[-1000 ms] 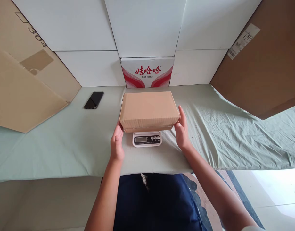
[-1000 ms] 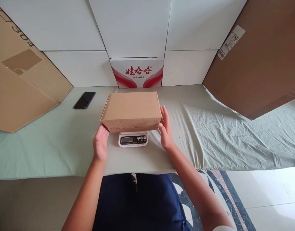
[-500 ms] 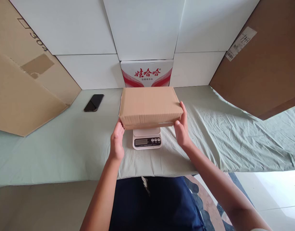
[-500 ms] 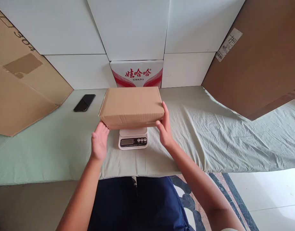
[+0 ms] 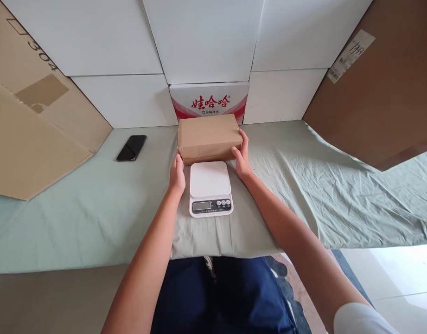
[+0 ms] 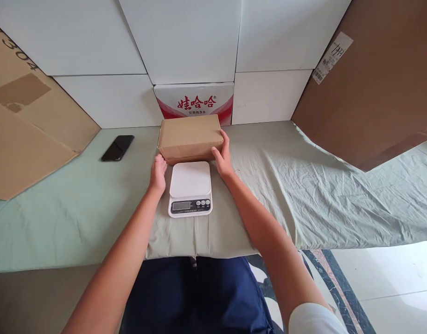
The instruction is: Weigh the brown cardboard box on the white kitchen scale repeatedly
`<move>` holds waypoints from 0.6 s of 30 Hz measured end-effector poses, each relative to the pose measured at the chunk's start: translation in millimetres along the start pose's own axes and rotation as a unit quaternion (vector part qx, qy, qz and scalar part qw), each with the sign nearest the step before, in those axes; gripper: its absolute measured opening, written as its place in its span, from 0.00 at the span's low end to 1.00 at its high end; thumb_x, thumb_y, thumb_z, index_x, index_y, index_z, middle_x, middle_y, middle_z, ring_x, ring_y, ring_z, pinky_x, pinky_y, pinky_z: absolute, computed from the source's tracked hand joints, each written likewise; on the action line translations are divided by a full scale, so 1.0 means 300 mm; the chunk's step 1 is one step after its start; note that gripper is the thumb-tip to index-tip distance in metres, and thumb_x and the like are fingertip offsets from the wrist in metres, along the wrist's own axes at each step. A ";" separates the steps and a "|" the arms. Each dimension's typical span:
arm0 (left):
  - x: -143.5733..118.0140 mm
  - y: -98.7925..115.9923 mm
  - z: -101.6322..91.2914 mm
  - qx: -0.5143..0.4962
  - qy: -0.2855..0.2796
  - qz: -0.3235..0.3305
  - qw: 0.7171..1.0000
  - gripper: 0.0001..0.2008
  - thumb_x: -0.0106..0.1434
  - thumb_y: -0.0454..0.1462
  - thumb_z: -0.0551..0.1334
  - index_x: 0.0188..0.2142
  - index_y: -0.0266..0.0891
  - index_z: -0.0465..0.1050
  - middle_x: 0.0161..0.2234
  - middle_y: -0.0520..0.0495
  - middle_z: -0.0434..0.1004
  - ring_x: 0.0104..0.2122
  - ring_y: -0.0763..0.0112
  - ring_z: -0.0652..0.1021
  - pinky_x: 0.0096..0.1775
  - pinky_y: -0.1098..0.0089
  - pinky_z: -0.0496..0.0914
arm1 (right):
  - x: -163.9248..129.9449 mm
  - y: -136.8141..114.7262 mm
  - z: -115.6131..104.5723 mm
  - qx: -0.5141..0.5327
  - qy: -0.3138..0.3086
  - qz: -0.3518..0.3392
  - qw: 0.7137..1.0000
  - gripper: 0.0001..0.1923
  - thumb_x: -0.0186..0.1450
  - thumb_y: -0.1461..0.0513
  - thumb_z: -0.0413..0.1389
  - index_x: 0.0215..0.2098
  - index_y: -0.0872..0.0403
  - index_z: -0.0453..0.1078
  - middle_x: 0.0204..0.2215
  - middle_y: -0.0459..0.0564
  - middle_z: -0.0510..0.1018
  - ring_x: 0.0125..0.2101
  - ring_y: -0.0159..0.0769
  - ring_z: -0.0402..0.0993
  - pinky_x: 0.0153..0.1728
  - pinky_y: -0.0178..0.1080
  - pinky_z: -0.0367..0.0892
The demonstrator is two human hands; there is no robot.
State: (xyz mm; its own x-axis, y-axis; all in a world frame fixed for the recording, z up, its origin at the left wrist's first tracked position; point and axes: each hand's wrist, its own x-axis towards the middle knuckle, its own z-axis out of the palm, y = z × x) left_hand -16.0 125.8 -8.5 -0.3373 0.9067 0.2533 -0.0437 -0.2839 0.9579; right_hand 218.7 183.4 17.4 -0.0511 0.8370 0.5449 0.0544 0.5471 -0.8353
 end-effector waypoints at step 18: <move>0.062 0.015 -0.070 0.009 0.033 -0.022 0.999 0.45 0.66 0.66 0.48 0.72 0.42 0.57 0.76 0.41 0.48 0.75 0.60 0.52 0.72 0.60 0.49 | -0.009 0.055 -0.078 0.026 0.013 0.091 0.995 0.45 0.67 0.36 0.45 0.75 0.36 0.33 0.78 0.40 0.38 0.78 0.44 0.31 0.76 0.62 0.39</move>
State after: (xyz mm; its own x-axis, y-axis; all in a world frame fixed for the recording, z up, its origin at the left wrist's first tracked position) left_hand -42.1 134.7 -2.2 -0.3965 0.8955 0.2022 -0.0422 -0.2379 0.9704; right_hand 243.1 190.3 3.8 -0.0190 0.9226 0.3852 0.0092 0.3854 -0.9227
